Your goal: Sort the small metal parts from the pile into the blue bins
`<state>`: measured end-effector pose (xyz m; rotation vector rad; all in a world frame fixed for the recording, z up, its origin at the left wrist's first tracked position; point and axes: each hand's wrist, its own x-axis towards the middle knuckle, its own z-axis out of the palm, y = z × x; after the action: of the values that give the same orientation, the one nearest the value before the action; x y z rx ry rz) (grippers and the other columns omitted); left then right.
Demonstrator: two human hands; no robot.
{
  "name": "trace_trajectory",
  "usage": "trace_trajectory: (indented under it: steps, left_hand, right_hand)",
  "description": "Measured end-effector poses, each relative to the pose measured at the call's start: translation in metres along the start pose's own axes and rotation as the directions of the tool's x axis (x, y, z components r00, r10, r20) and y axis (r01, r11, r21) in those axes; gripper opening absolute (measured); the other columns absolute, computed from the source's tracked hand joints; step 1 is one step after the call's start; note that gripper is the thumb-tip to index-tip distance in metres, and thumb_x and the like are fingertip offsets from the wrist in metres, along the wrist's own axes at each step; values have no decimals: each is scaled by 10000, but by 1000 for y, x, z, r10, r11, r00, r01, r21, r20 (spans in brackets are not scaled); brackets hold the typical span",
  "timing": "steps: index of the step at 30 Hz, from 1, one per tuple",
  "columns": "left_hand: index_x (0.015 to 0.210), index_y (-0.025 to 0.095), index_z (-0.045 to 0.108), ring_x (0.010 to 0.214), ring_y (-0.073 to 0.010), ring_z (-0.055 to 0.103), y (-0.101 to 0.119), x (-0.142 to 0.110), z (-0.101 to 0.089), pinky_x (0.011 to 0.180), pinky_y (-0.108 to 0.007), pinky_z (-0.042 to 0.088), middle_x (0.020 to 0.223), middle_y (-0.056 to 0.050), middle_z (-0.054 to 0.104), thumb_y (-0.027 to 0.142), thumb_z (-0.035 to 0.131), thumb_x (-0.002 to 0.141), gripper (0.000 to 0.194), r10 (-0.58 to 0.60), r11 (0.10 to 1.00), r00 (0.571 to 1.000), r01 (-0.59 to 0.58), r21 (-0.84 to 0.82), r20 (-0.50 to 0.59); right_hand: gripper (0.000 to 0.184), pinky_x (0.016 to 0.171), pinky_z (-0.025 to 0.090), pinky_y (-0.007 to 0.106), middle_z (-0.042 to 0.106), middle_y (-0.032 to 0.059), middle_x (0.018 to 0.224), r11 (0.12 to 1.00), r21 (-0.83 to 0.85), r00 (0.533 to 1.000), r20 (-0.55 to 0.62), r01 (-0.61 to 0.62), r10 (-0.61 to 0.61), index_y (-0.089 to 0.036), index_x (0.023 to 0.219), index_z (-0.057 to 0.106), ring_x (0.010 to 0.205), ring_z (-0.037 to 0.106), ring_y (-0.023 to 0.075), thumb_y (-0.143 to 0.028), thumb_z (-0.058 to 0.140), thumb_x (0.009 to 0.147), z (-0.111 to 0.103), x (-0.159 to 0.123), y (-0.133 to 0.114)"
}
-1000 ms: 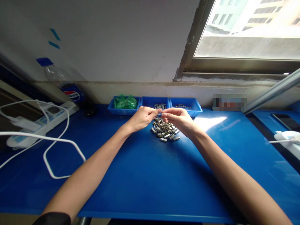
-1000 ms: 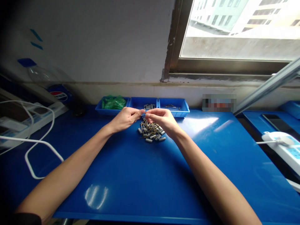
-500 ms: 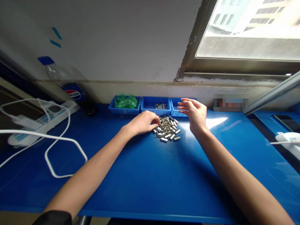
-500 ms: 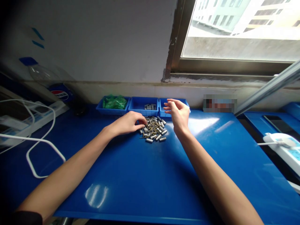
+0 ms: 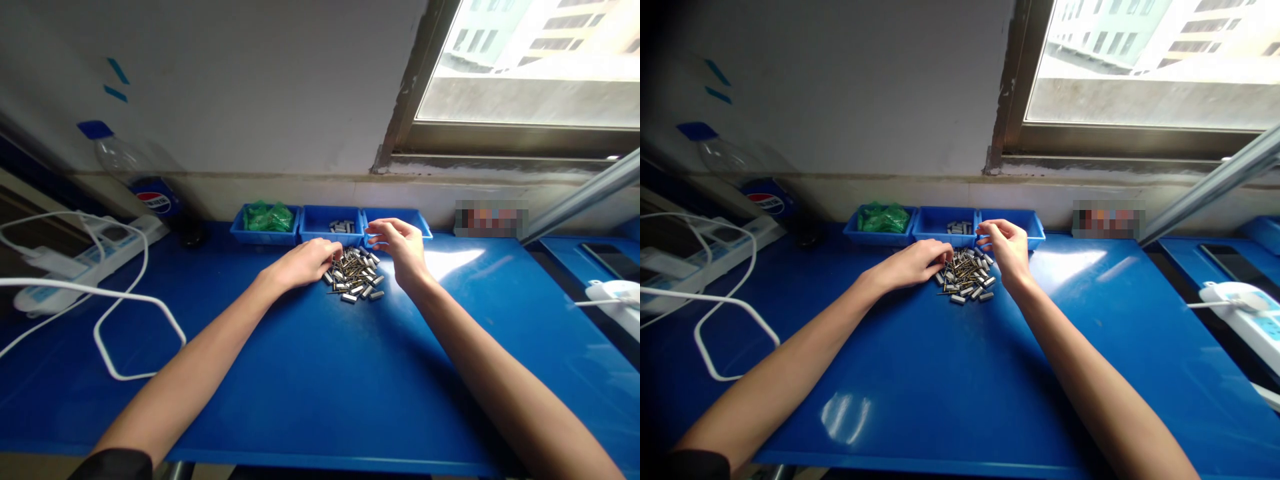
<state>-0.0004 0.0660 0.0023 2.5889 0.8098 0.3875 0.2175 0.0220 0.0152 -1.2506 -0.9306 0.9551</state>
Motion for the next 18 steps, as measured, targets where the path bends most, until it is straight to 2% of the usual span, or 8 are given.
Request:
trace_trajectory:
  steps: [5, 7, 9, 12, 15, 18]
  left_hand:
    - [938, 174, 674, 820, -173, 652, 0, -1, -14, 756, -269, 504, 932, -59, 705, 73, 539, 893, 174, 22, 996, 999, -24, -84, -27]
    - [909, 171, 683, 786, -162, 659, 2, -2, -22, 742, -262, 514, 894, -45, 713, 75, 577, 864, 150, 3, 988, 997, -15, -155, -77]
    - [922, 167, 701, 797, -163, 685, 4, -1, -27, 762, -266, 543, 912, -46, 733, 109, 641, 842, 115, -33, 970, 983, -13, -245, -182]
    - [954, 150, 708, 824, -171, 717, 8, 1, -30, 807, -288, 588, 953, -63, 749, 201, 746, 815, 153, -126, 908, 929, -34, -417, -349]
    - [959, 140, 696, 846, -182, 731, 12, 3, -28, 835, -307, 608, 935, -70, 752, 281, 822, 775, 264, -208, 832, 894, -53, -552, -398]
    - [948, 138, 688, 852, -187, 737, 15, 4, -26, 840, -314, 614, 925, -76, 756, 331, 863, 746, 329, -231, 787, 894, -60, -614, -383]
  right_hand:
    - [150, 606, 518, 274, 765, 53, 813, 1000, -5, 1000, 10, -5, 5, -193, 812, 765, 666, 659, 149, -332, 756, 756, 1, -1, -1]
    - [157, 603, 514, 275, 762, 53, 799, 1000, -12, 999, 42, -10, 10, -193, 815, 769, 658, 652, 150, -338, 768, 754, 2, -1, -1]
    - [165, 596, 508, 276, 759, 50, 778, 1000, -25, 995, 99, -14, 16, -192, 812, 772, 643, 643, 149, -344, 787, 749, 2, -1, 1]
    - [182, 589, 500, 275, 765, 46, 765, 998, -59, 980, 199, -9, 20, -195, 838, 783, 635, 644, 150, -355, 810, 756, 2, -1, 3]
    - [242, 620, 522, 284, 790, 56, 826, 998, -60, 946, 319, -34, 52, -202, 936, 803, 679, 679, 165, -376, 835, 770, 1, -3, 4]
    - [326, 730, 572, 307, 805, 65, 903, 993, 30, 904, 417, -112, 89, -209, 1004, 814, 758, 717, 175, -392, 889, 745, 2, -7, 4]
